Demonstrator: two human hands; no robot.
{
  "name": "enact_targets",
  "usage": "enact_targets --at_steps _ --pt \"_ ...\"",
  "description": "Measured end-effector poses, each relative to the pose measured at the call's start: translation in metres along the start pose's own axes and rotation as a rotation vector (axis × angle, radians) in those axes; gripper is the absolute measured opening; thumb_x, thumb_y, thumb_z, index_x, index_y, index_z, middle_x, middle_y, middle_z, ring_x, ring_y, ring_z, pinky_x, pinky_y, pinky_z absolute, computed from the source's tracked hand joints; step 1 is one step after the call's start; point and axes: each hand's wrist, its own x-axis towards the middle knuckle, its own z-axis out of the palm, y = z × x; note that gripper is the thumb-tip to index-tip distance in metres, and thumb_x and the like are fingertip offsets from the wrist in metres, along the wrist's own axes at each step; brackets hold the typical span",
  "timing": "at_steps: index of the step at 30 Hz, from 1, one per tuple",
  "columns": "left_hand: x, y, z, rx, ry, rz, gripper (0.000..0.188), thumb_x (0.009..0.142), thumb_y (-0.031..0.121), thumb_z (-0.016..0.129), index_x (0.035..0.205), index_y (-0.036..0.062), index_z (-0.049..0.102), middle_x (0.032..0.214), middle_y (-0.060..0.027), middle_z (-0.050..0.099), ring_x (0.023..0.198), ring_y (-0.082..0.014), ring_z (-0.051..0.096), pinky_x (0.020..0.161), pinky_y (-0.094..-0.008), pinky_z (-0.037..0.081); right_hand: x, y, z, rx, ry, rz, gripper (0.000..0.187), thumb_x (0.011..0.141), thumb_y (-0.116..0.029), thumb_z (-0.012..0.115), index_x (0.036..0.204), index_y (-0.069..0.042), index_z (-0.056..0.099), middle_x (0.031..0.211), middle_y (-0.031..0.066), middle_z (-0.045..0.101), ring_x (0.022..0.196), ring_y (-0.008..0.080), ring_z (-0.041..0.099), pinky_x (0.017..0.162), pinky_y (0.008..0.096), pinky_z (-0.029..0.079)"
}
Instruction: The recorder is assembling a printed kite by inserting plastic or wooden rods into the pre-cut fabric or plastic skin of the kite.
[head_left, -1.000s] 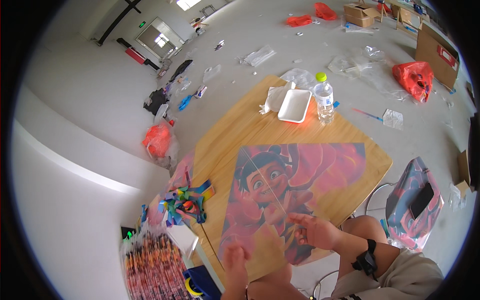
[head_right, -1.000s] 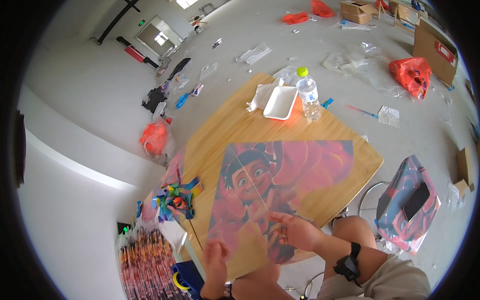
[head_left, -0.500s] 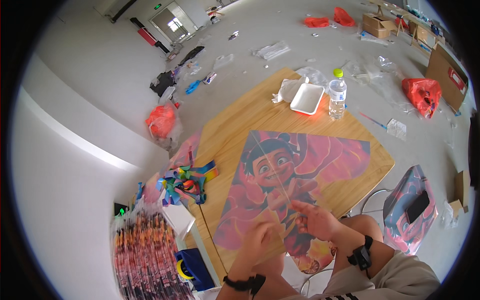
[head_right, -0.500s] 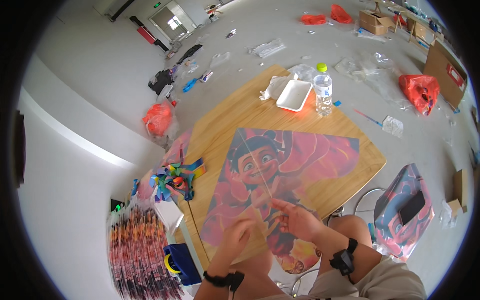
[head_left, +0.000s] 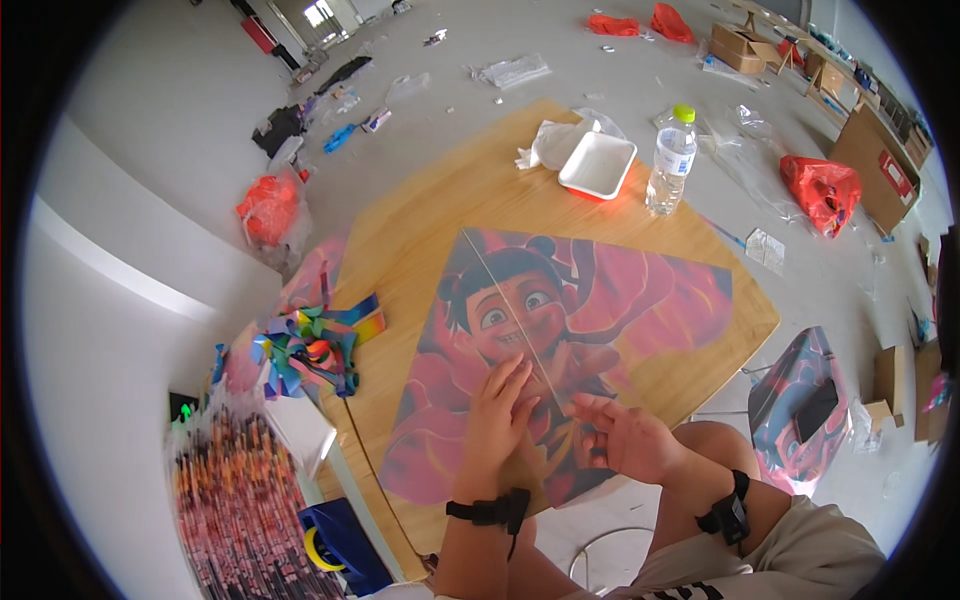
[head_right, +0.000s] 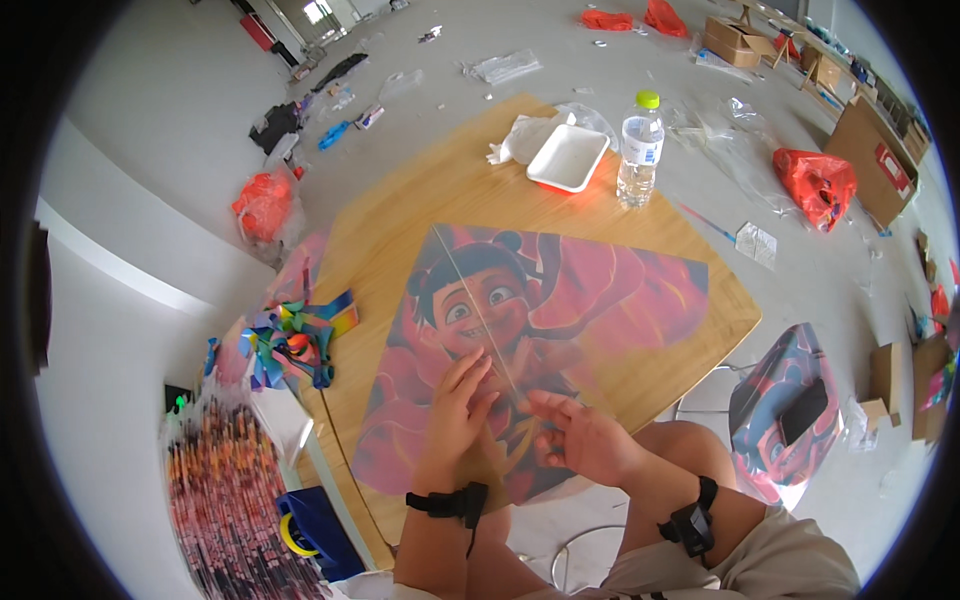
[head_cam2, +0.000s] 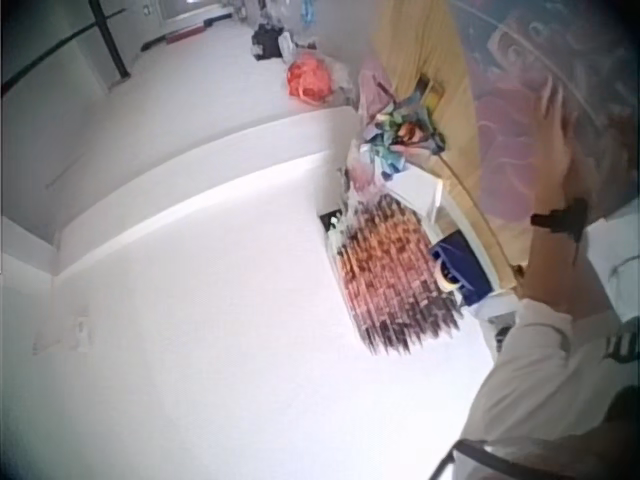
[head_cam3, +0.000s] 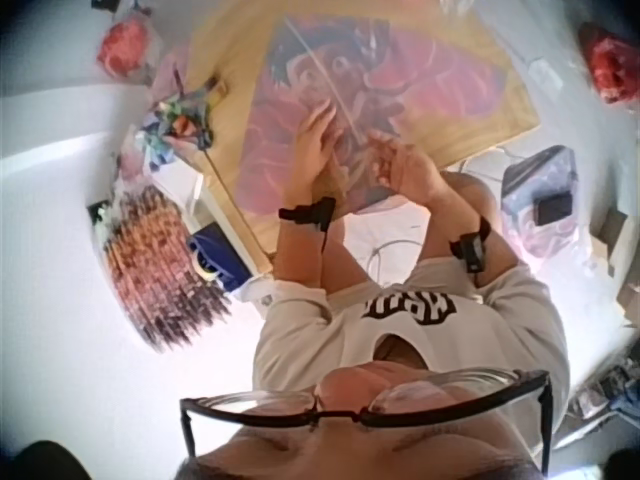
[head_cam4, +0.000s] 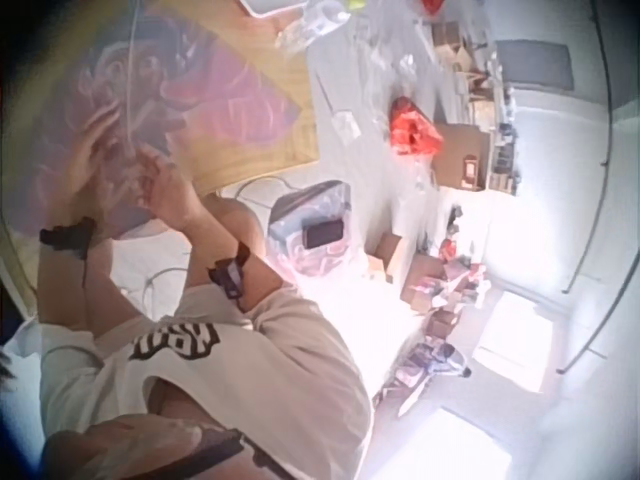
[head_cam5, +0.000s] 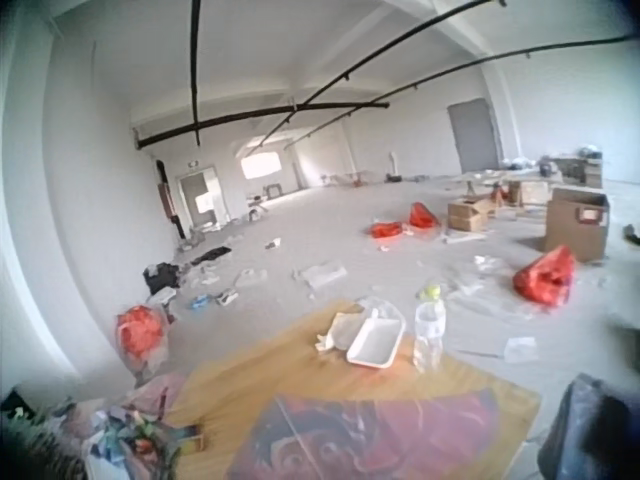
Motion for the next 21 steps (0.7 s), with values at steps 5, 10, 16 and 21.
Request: enact_targets --at_steps 5,10,16,21 --pt "0.000 -0.005 0.001 0.115 -0.096 0.108 0.059 0.086 0.018 0.080 0.142 0.0076 0.064 0.156 -0.0118 0.053 0.145 -0.0382 0.047 0.118 -0.0524 0.041 0.000 0.002 0.000 0.017 0.060 0.012 0.076 0.104 -0.060 0.051 0.163 -0.014 0.037 0.162 0.0027 0.045 0.109 0.0213 0.059 0.091 0.0400 0.046" --pt "-0.003 -0.011 0.000 0.106 -0.083 0.130 0.067 0.079 0.022 0.084 0.142 0.0095 0.065 0.158 -0.0130 0.053 0.146 -0.0390 0.047 0.119 -0.0540 0.039 0.002 -0.003 0.006 0.056 0.100 -0.014 0.070 0.109 -0.063 0.038 0.159 -0.015 0.045 0.158 0.0045 0.053 0.104 0.0224 0.058 0.086 0.0399 0.044" --pt "-0.003 -0.005 0.004 0.141 -0.082 0.111 0.065 0.079 0.021 0.084 0.141 0.0123 0.065 0.158 -0.0103 0.051 0.150 -0.0354 0.043 0.124 -0.0575 0.032 0.005 -0.003 0.013 0.101 0.147 -0.024 0.072 0.109 -0.067 0.033 0.157 -0.014 0.046 0.158 0.0059 0.052 0.101 0.0232 0.056 0.085 0.0404 0.043" --pt "-0.003 0.000 0.006 0.141 -0.082 0.075 0.066 0.077 0.022 0.085 0.140 0.0131 0.066 0.157 -0.0077 0.052 0.151 -0.0351 0.043 0.125 -0.0579 0.031 0.006 -0.002 0.013 0.119 0.148 -0.028 0.074 0.109 -0.068 0.032 0.158 -0.014 0.045 0.159 0.0064 0.051 0.101 0.0234 0.056 0.085 0.0406 0.043"
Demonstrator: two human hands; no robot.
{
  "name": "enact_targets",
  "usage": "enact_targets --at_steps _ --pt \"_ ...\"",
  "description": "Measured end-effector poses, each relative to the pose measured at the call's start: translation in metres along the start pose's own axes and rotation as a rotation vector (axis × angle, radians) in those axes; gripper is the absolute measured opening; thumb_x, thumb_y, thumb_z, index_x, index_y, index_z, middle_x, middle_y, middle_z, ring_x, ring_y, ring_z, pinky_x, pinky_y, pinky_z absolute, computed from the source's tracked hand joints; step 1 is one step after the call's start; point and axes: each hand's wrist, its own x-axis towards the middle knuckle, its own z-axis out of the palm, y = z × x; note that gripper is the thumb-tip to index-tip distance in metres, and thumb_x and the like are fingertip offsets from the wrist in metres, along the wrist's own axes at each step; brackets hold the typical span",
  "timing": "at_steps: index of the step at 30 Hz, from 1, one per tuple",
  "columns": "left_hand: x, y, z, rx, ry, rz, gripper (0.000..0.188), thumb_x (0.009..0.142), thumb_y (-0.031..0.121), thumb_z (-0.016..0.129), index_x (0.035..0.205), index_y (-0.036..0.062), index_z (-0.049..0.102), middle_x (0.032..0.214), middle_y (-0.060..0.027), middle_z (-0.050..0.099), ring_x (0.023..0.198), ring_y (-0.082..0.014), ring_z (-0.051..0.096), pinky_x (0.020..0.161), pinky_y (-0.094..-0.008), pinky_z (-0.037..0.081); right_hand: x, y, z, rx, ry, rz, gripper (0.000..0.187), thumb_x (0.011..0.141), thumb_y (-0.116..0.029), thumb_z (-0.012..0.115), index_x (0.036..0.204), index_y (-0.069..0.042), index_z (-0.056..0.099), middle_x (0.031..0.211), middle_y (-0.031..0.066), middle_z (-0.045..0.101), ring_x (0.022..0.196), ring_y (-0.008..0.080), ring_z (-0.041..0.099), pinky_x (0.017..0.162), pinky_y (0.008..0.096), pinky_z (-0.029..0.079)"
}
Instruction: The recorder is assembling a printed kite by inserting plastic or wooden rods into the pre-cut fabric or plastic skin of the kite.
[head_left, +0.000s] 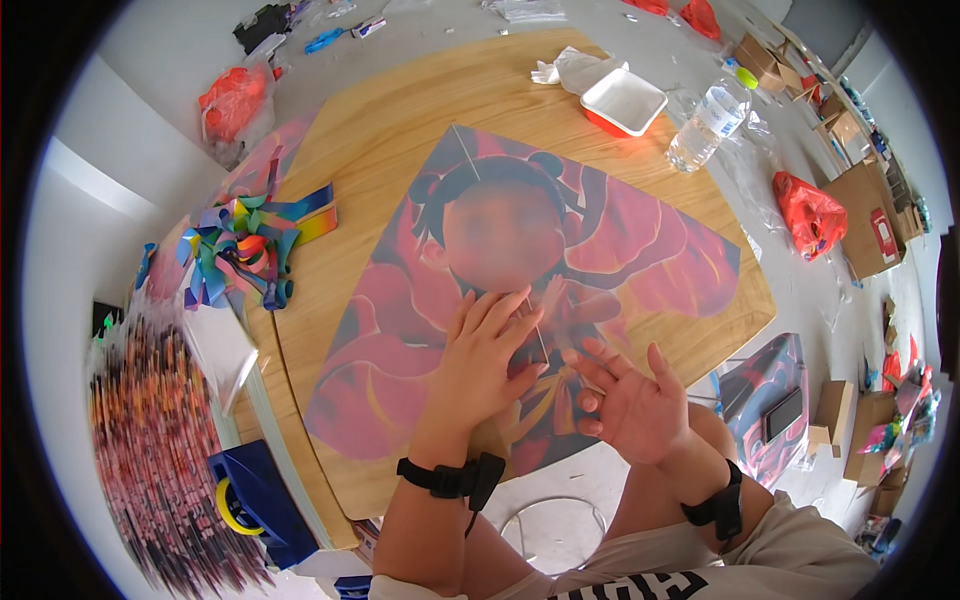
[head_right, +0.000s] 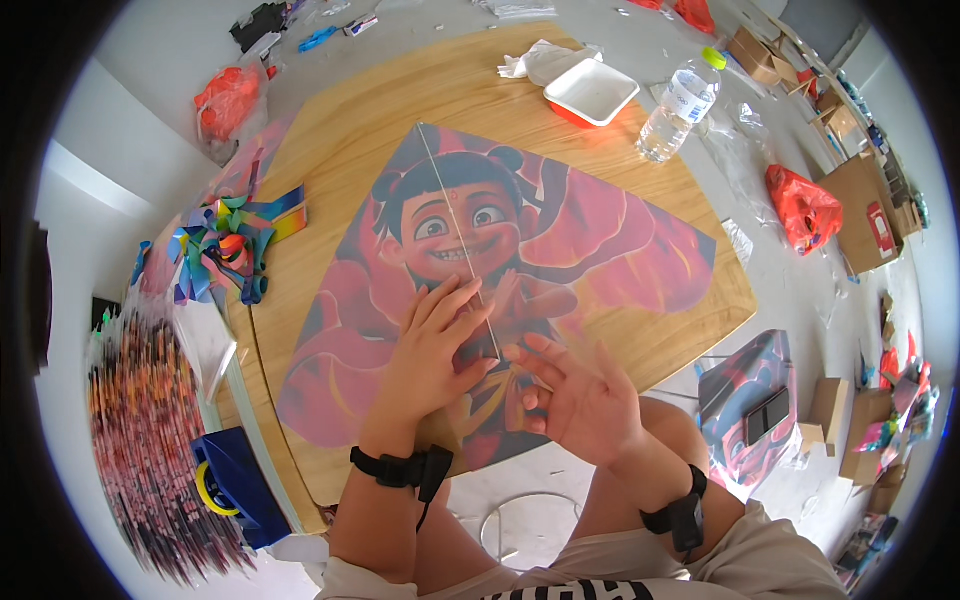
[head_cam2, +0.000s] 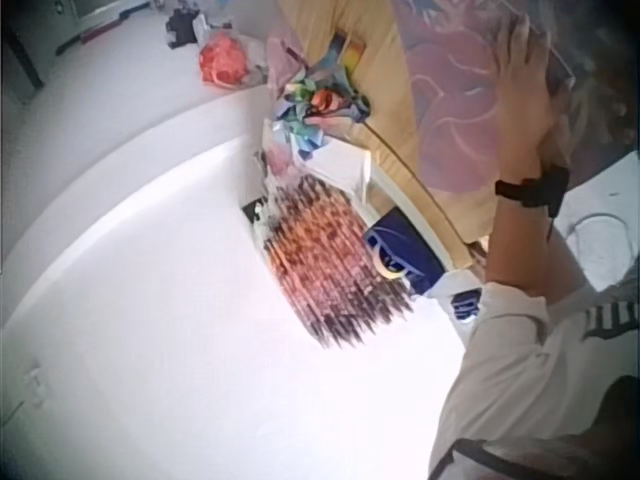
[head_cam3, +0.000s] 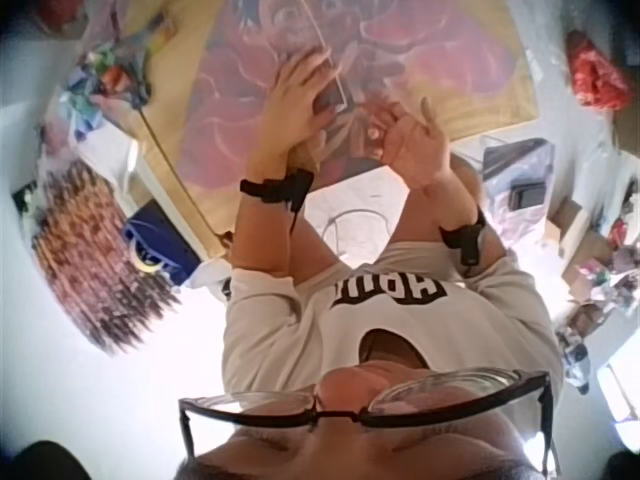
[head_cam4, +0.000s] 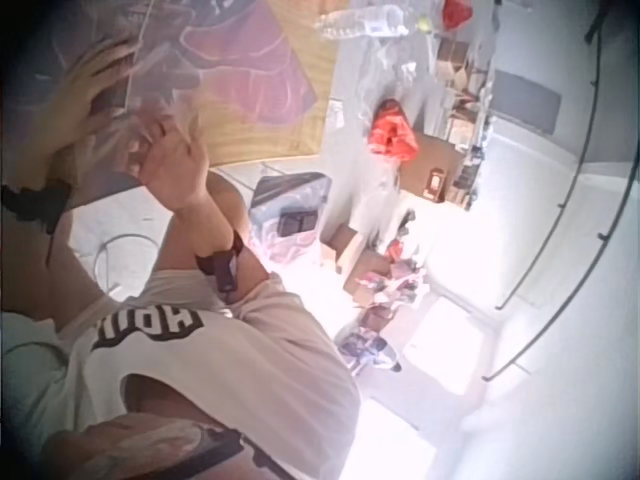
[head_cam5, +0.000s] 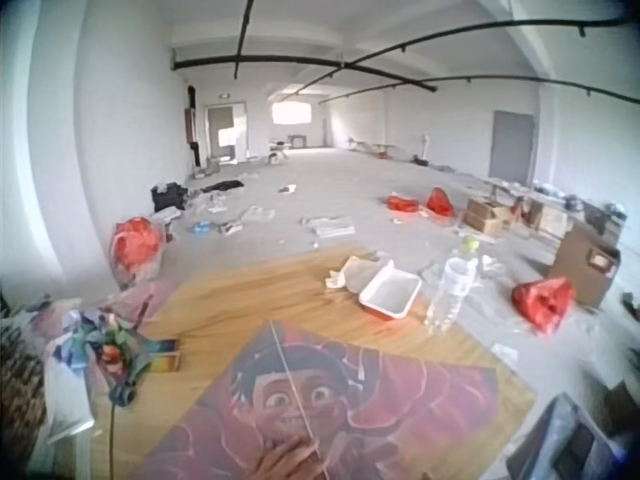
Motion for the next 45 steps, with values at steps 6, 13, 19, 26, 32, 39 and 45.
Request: enact_targets --at_steps 6,13,19,26,32,39,45 --pt "-0.001 0.004 0.002 0.005 0.018 -0.029 0.069 0.078 0.023 0.086 0.142 0.0101 0.063 0.156 -0.0076 0.054 0.150 -0.0338 0.044 0.125 -0.0579 0.030 0.000 0.002 0.002 0.012 0.003 0.003 0.075 0.109 -0.068 0.032 0.159 -0.014 0.044 0.157 0.0074 0.053 0.101 0.0237 0.056 0.085 0.0407 0.043" --pt "0.001 0.011 0.001 0.003 0.033 -0.058 0.062 0.079 0.023 0.086 0.134 0.0118 0.062 0.154 -0.0076 0.056 0.150 -0.0335 0.044 0.125 -0.0581 0.030 0.000 0.002 -0.005 0.012 -0.074 -0.005 0.077 0.108 -0.067 0.033 0.163 -0.014 0.038 0.159 0.0056 0.050 0.107 0.0218 0.057 0.088 0.0390 0.043" --pt "0.001 0.011 0.004 0.013 0.046 -0.051 0.051 0.079 0.023 0.086 0.123 0.0120 0.063 0.153 -0.0089 0.057 0.150 -0.0343 0.045 0.125 -0.0594 0.030 0.001 0.002 -0.005 0.029 -0.081 -0.006 0.078 0.108 -0.069 0.031 0.163 -0.014 0.038 0.159 0.0061 0.050 0.107 0.0221 0.057 0.088 0.0390 0.043" --pt "0.003 0.014 0.006 0.033 0.060 -0.057 0.050 0.079 0.025 0.085 0.122 0.0124 0.063 0.151 -0.0092 0.058 0.149 -0.0353 0.047 0.125 -0.0607 0.030 0.001 0.002 0.001 0.064 -0.023 -0.012 0.076 0.109 -0.068 0.032 0.160 -0.013 0.043 0.156 0.0087 0.052 0.103 0.0244 0.055 0.085 0.0412 0.043" --pt "0.003 0.015 0.007 0.036 0.060 -0.057 0.052 0.078 0.026 0.085 0.124 0.0132 0.063 0.152 -0.0089 0.058 0.148 -0.0354 0.047 0.125 -0.0621 0.030 0.002 0.003 -0.004 0.050 -0.086 -0.014 0.078 0.108 -0.069 0.031 0.163 -0.014 0.038 0.158 0.0070 0.050 0.107 0.0227 0.057 0.089 0.0398 0.043" --pt "0.002 0.015 0.010 0.031 0.058 -0.061 0.055 0.081 0.027 0.084 0.129 0.0122 0.061 0.153 -0.0104 0.056 0.150 -0.0342 0.044 0.126 -0.0625 0.026 0.002 0.004 -0.003 0.056 -0.088 -0.006 0.079 0.108 -0.069 0.030 0.163 -0.014 0.038 0.157 0.0074 0.049 0.107 0.0229 0.056 0.089 0.0397 0.043" --pt "0.002 0.015 0.010 0.036 0.065 -0.058 0.056 0.080 0.027 0.084 0.128 0.0107 0.061 0.153 -0.0111 0.056 0.150 -0.0346 0.044 0.126 -0.0629 0.026 0.002 0.004 -0.002 0.055 -0.085 -0.008 0.079 0.108 -0.070 0.029 0.163 -0.013 0.039 0.156 0.0072 0.049 0.107 0.0233 0.056 0.089 0.0399 0.042"
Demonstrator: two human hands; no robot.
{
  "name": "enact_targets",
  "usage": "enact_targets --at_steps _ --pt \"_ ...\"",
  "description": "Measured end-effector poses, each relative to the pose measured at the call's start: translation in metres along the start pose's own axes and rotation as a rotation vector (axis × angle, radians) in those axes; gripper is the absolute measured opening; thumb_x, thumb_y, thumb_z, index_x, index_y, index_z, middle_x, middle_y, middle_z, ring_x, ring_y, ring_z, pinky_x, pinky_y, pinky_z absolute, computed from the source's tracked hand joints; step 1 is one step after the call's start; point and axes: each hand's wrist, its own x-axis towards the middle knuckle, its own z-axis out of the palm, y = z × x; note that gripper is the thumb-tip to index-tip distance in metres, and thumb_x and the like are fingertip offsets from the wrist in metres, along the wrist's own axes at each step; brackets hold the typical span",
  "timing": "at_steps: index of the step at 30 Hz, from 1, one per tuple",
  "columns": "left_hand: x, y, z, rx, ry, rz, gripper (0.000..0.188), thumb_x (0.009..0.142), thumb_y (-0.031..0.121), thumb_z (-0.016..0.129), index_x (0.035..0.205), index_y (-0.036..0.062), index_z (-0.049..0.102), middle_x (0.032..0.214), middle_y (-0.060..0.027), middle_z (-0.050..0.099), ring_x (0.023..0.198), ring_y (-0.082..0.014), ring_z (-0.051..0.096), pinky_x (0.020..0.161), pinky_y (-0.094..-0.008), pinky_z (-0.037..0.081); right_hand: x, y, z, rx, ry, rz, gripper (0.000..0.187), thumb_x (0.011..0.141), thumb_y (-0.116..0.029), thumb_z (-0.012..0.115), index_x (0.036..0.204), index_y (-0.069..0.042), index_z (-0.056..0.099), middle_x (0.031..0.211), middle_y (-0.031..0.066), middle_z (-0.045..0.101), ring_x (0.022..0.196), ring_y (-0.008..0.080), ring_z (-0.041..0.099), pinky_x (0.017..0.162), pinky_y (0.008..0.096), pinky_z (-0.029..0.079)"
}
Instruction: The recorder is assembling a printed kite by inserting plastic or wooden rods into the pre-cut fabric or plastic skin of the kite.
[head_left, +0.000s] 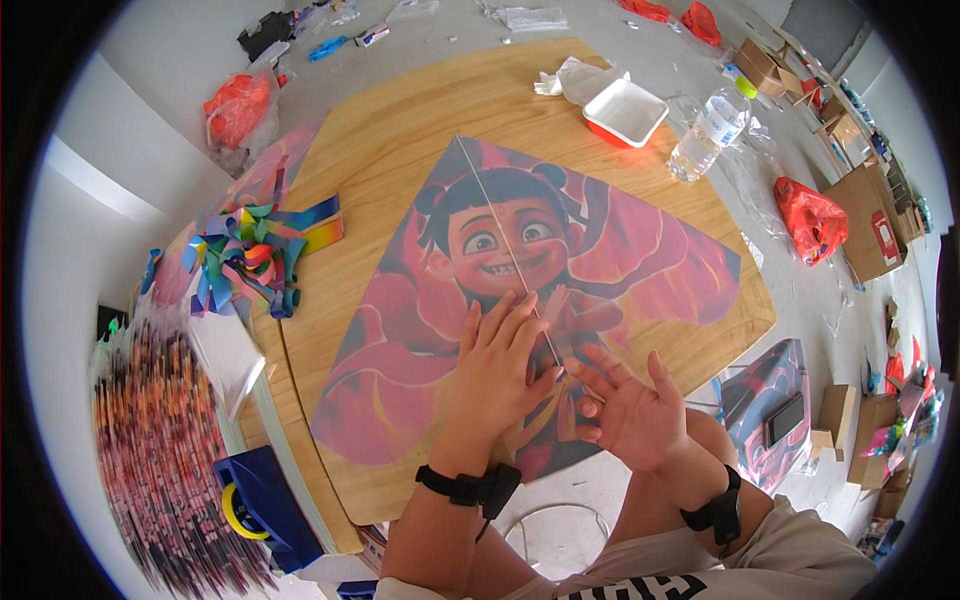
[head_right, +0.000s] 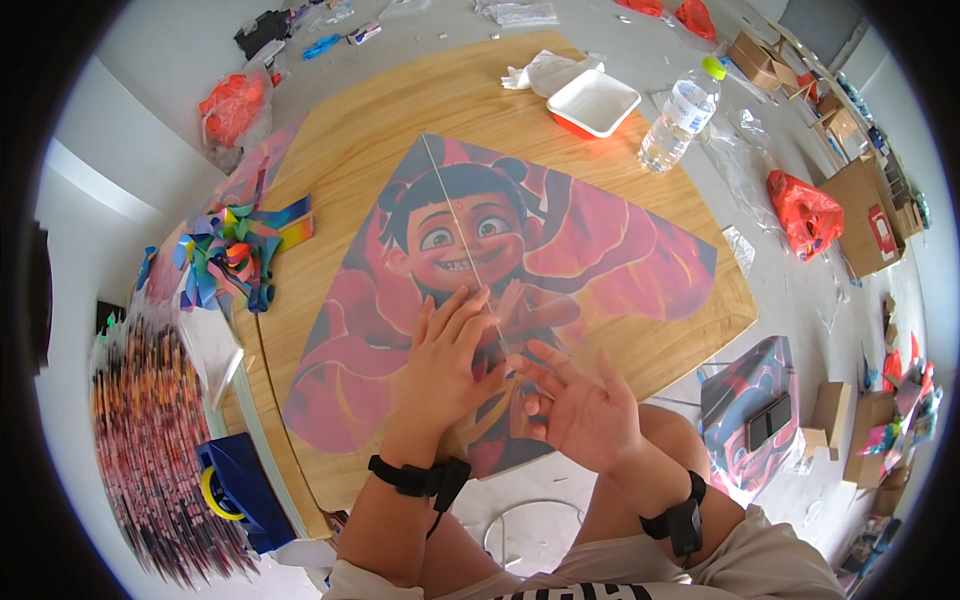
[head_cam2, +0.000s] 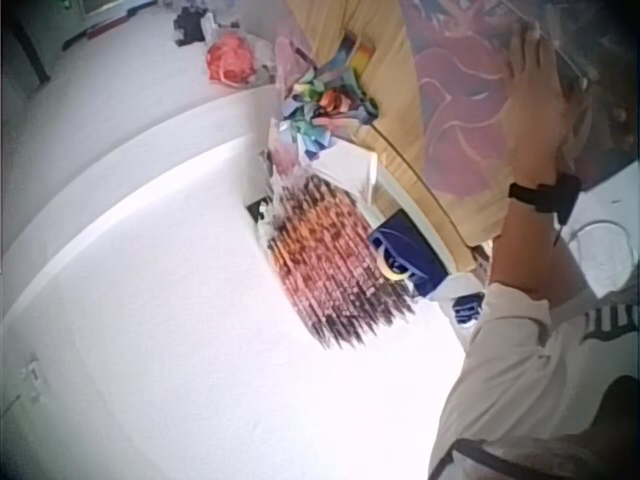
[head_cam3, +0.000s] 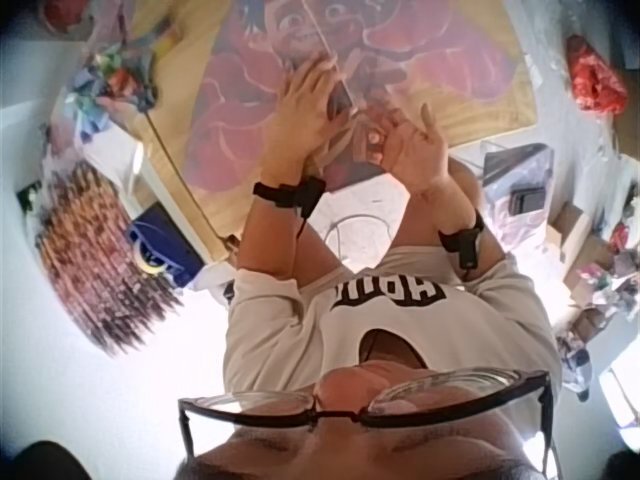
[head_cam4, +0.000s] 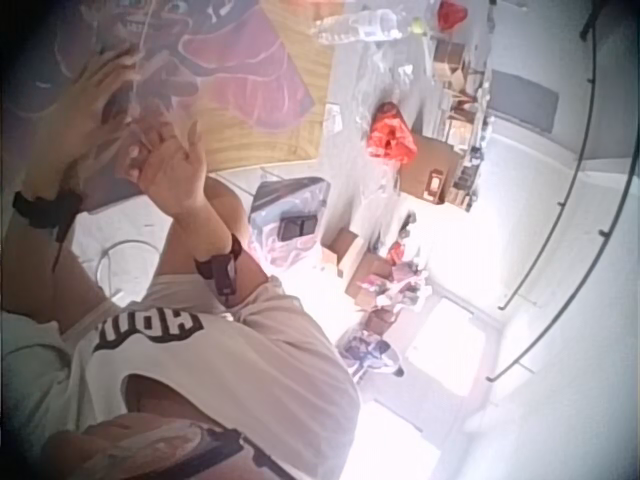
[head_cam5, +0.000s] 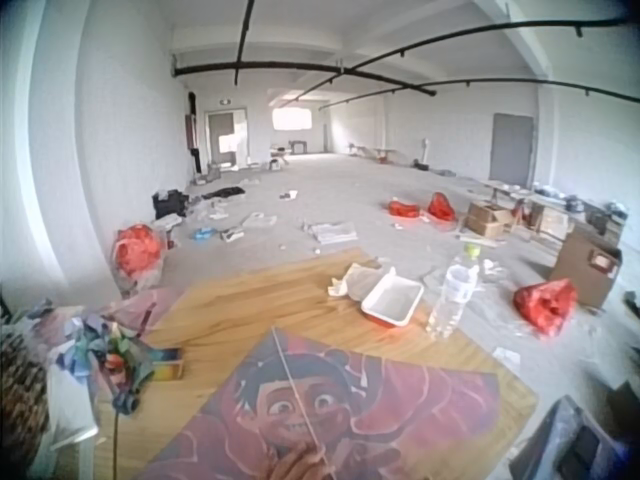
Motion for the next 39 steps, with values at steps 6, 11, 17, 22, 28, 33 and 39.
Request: enact_targets --at_steps 6,11,17,22,28,33,39 --pt "0.001 0.001 0.002 -0.007 0.017 -0.010 0.057 0.079 0.026 0.084 0.129 0.0101 0.060 0.153 -0.0112 0.056 0.150 -0.0344 0.044 0.126 -0.0630 0.025 0.000 0.001 -0.002 0.010 0.008 0.002 0.081 0.108 -0.070 0.031 0.162 -0.011 0.040 0.157 0.0070 0.050 0.107 0.0235 0.056 0.090 0.0398 0.042" --pt "0.003 0.002 0.003 -0.004 0.009 -0.008 0.055 0.080 0.026 0.084 0.127 0.0096 0.061 0.154 -0.0112 0.055 0.150 -0.0341 0.044 0.126 -0.0628 0.026 -0.002 0.001 0.000 -0.037 0.048 0.008 0.081 0.107 -0.071 0.030 0.161 -0.012 0.045 0.158 0.0072 0.051 0.105 0.0221 0.056 0.088 0.0392 0.042" --pt "0.003 0.004 -0.001 0.038 -0.002 -0.001 0.050 0.079 0.023 0.085 0.123 0.0125 0.064 0.153 -0.0093 0.056 0.148 -0.0341 0.047 0.123 -0.0649 0.031 -0.001 0.000 0.001 -0.048 0.050 0.021 0.083 0.107 -0.073 0.029 0.161 -0.012 0.045 0.159 0.0068 0.050 0.103 0.0208 0.055 0.088 0.0389 0.042" --pt "0.002 0.005 -0.002 0.016 -0.002 -0.005 0.055 0.078 0.025 0.087 0.127 0.0116 0.067 0.160 -0.0161 0.047 0.149 -0.0362 0.045 0.125 -0.0635 0.029 -0.001 -0.001 -0.002 -0.030 0.029 0.037 0.087 0.107 -0.072 0.030 0.163 -0.007 0.041 0.160 0.0051 0.049 0.106 0.0214 0.055 0.090 0.0396 0.042" --pt "0.004 0.010 -0.003 -0.018 0.055 -0.018 0.055 0.075 0.023 0.087 0.125 0.0118 0.068 0.164 -0.0193 0.040 0.147 -0.0469 0.042 0.122 -0.0643 0.033 -0.002 -0.001 -0.005 -0.036 -0.006 0.047 0.087 0.108 -0.070 0.031 0.164 -0.004 0.038 0.159 0.0045 0.048 0.109 0.0215 0.057 0.092 0.0398 0.043" --pt "0.005 0.013 -0.002 0.100 0.060 0.016 0.055 0.073 0.024 0.087 0.124 0.0133 0.069 0.166 -0.0150 0.041 0.149 -0.0447 0.039 0.120 -0.0607 0.033 -0.001 0.000 -0.008 -0.077 -0.006 0.043 0.088 0.108 -0.069 0.032 0.164 -0.003 0.037 0.157 0.0050 0.048 0.108 0.0199 0.057 0.092 0.0398 0.044" --pt "0.003 0.010 0.005 0.152 0.041 0.020 0.053 0.070 0.025 0.087 0.118 0.0135 0.070 0.163 -0.0019 0.048 0.146 -0.0359 0.043 0.116 -0.0540 0.033 -0.003 -0.003 -0.001 -0.102 -0.004 0.054 0.088 0.109 -0.069 0.031 0.164 -0.001 0.037 0.154 0.0043 0.049 0.107 0.0188 0.056 0.093 0.0388 0.043"
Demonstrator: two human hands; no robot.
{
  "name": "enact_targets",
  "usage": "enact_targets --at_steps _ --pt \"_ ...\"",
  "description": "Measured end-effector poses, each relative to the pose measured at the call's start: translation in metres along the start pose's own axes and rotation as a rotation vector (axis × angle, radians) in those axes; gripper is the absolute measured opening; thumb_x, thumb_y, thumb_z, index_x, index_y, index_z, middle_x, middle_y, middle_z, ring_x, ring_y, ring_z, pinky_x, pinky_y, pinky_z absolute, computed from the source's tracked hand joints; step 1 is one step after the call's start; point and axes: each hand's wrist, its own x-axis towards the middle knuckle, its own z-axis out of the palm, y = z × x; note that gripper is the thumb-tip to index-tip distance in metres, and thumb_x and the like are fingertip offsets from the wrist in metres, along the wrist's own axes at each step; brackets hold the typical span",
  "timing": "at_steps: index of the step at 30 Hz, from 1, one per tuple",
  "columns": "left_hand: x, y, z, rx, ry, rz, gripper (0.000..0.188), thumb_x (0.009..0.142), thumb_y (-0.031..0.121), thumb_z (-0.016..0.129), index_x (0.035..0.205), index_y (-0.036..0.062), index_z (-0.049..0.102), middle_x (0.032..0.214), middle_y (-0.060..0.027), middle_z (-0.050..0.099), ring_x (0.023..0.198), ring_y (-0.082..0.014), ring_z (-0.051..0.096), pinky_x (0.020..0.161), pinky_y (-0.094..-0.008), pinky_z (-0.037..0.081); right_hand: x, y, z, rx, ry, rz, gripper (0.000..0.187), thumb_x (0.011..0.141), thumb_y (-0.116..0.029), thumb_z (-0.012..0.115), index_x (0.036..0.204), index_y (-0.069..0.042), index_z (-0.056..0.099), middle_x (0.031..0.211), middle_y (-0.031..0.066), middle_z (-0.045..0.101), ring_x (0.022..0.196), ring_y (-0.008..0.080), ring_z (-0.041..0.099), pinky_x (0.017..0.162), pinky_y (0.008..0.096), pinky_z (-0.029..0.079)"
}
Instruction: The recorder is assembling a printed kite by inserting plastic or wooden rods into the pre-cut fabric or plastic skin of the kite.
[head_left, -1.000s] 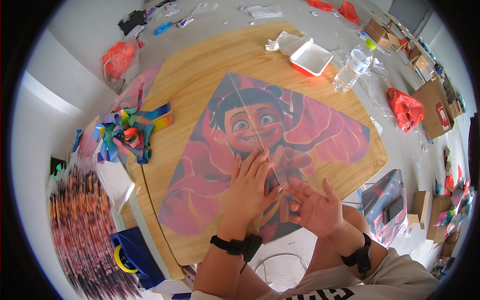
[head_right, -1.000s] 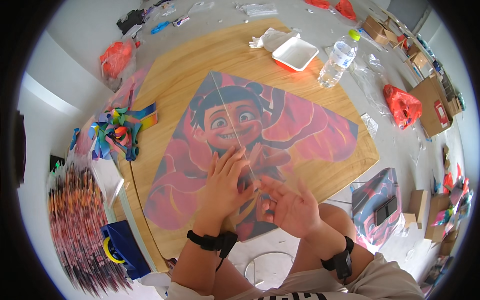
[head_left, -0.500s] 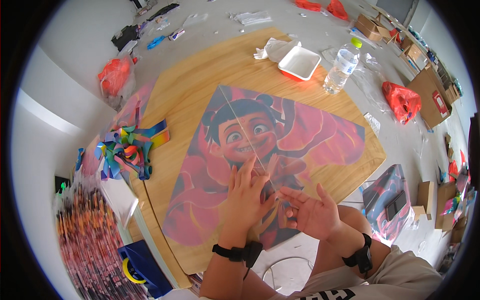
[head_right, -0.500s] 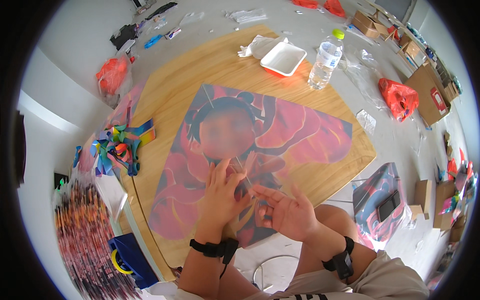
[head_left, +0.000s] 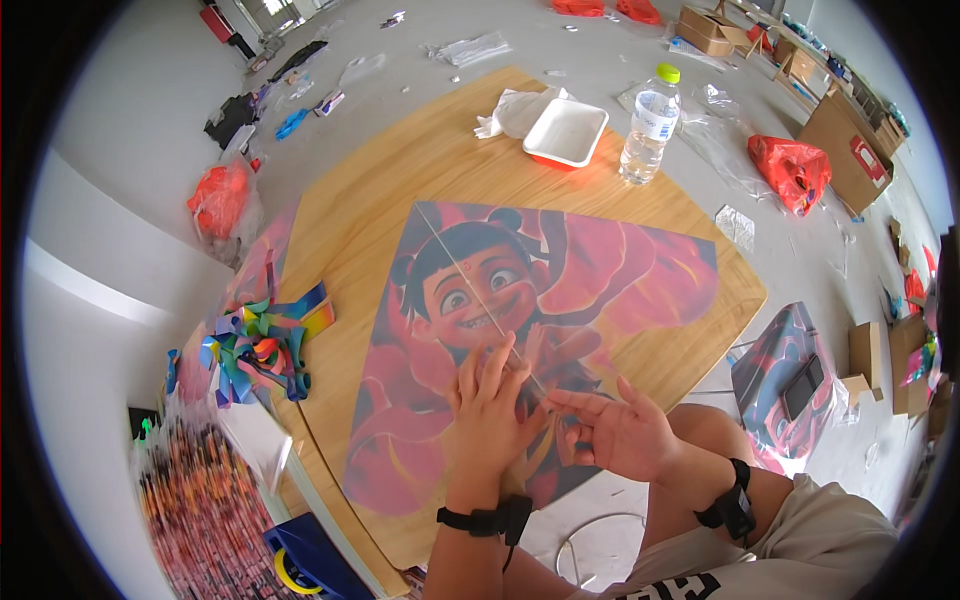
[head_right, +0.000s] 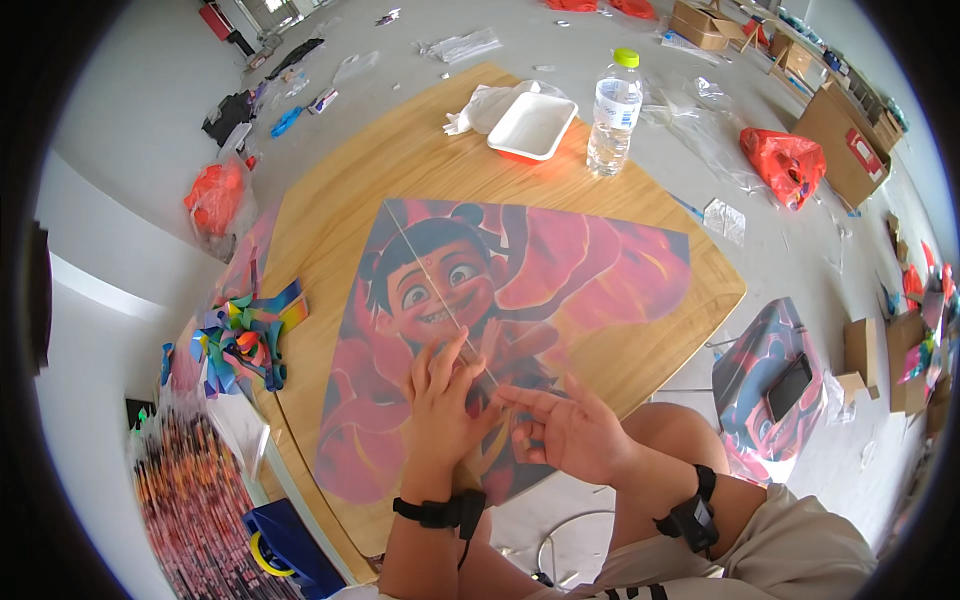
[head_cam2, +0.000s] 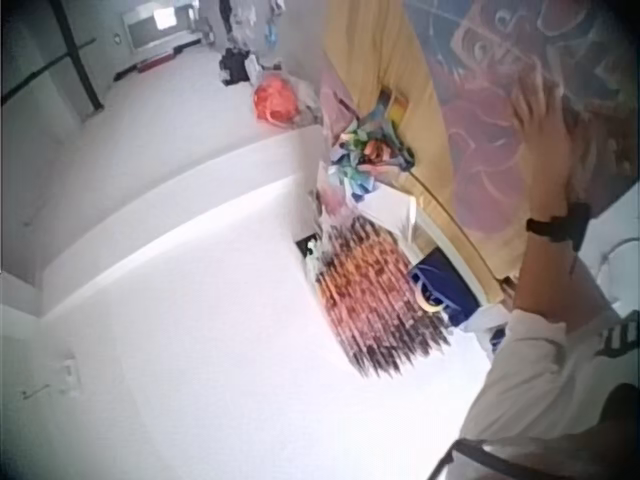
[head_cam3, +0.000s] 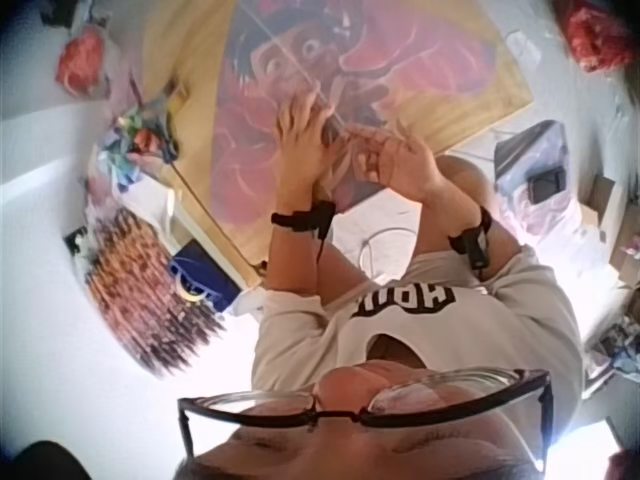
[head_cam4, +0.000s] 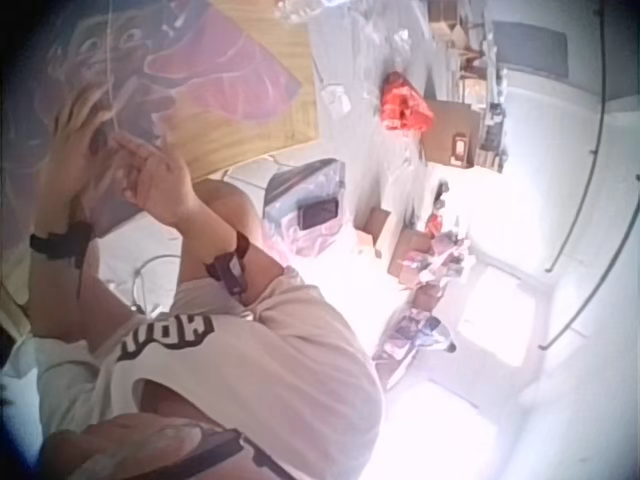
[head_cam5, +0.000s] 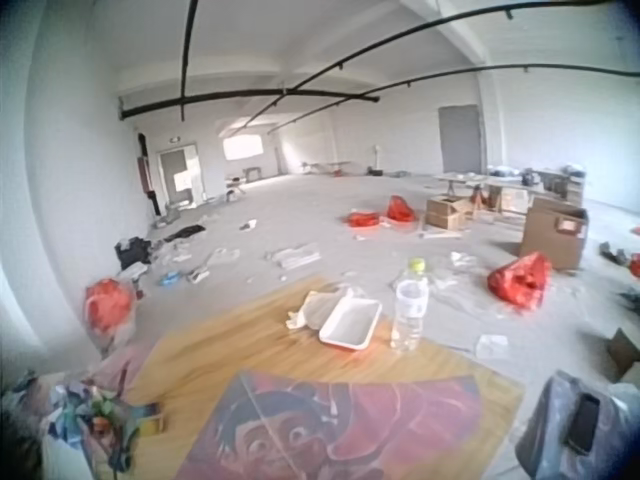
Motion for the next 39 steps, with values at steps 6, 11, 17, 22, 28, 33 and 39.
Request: enact_targets --at_steps 6,11,17,22,28,33,39 --pt "-0.0013 -0.0013 0.0040 -0.028 0.039 -0.009 0.045 0.072 0.027 0.087 0.112 0.0133 0.071 0.156 -0.0032 0.056 0.141 -0.0356 0.049 0.114 -0.0504 0.034 -0.0009 -0.0010 0.0003 0.018 -0.013 -0.005 0.088 0.109 -0.069 0.031 0.164 -0.001 0.037 0.154 0.0027 0.049 0.108 0.0183 0.056 0.093 0.0381 0.042" --pt "-0.0009 -0.0024 0.0038 -0.040 0.026 -0.009 0.047 0.072 0.026 0.086 0.114 0.0136 0.070 0.157 -0.0035 0.056 0.140 -0.0356 0.050 0.114 -0.0503 0.034 -0.0006 -0.0013 0.0029 0.026 -0.023 -0.001 0.088 0.109 -0.070 0.032 0.164 -0.001 0.036 0.149 0.0018 0.051 0.109 0.0179 0.056 0.093 0.0375 0.042" --pt "-0.0019 -0.0061 0.0065 -0.026 0.018 0.005 0.052 0.071 0.027 0.087 0.118 0.0159 0.069 0.159 -0.0010 0.054 0.142 -0.0324 0.049 0.113 -0.0497 0.035 -0.0004 -0.0018 0.0047 0.006 -0.018 0.001 0.090 0.108 -0.071 0.032 0.164 -0.001 0.035 0.142 0.0006 0.054 0.109 0.0174 0.055 0.092 0.0370 0.041" --pt "-0.0019 -0.0069 0.0080 -0.032 0.021 0.007 0.050 0.072 0.027 0.087 0.117 0.0158 0.068 0.158 -0.0017 0.056 0.141 -0.0319 0.050 0.113 -0.0492 0.035 -0.0001 -0.0013 0.0055 0.013 -0.017 0.004 0.091 0.108 -0.072 0.032 0.165 -0.001 0.035 0.139 0.0003 0.054 0.109 0.0173 0.055 0.091 0.0367 0.041" --pt "-0.0013 -0.0067 0.0084 -0.038 0.030 0.012 0.050 0.072 0.028 0.087 0.116 0.0157 0.068 0.157 -0.0022 0.057 0.138 -0.0311 0.051 0.113 -0.0485 0.035 -0.0004 -0.0010 0.0069 0.023 -0.020 -0.009 0.090 0.108 -0.071 0.031 0.165 -0.001 0.034 0.142 0.0006 0.052 0.108 0.0181 0.054 0.090 0.0372 0.040" --pt "-0.0014 -0.0081 0.0101 -0.044 0.030 0.006 0.050 0.071 0.028 0.087 0.116 0.0158 0.068 0.156 -0.0021 0.058 0.135 -0.0305 0.053 0.113 -0.0482 0.036 0.0003 -0.0001 0.0048 0.040 -0.025 -0.015 0.088 0.109 -0.069 0.029 0.165 -0.002 0.034 0.146 0.0015 0.051 0.108 0.0187 0.054 0.090 0.0373 0.040" --pt "-0.0005 -0.0077 0.0078 -0.057 0.014 -0.021 0.062 0.068 0.027 0.089 0.125 0.0154 0.066 0.153 -0.0016 0.061 0.132 -0.0296 0.054 0.112 -0.0480 0.036 0.0000 0.0000 0.0012 0.045 -0.038 -0.010 0.087 0.110 -0.068 0.028 0.166 -0.002 0.034 0.144 0.0016 0.052 0.108 0.0182 0.055 0.091 0.0375 0.041"
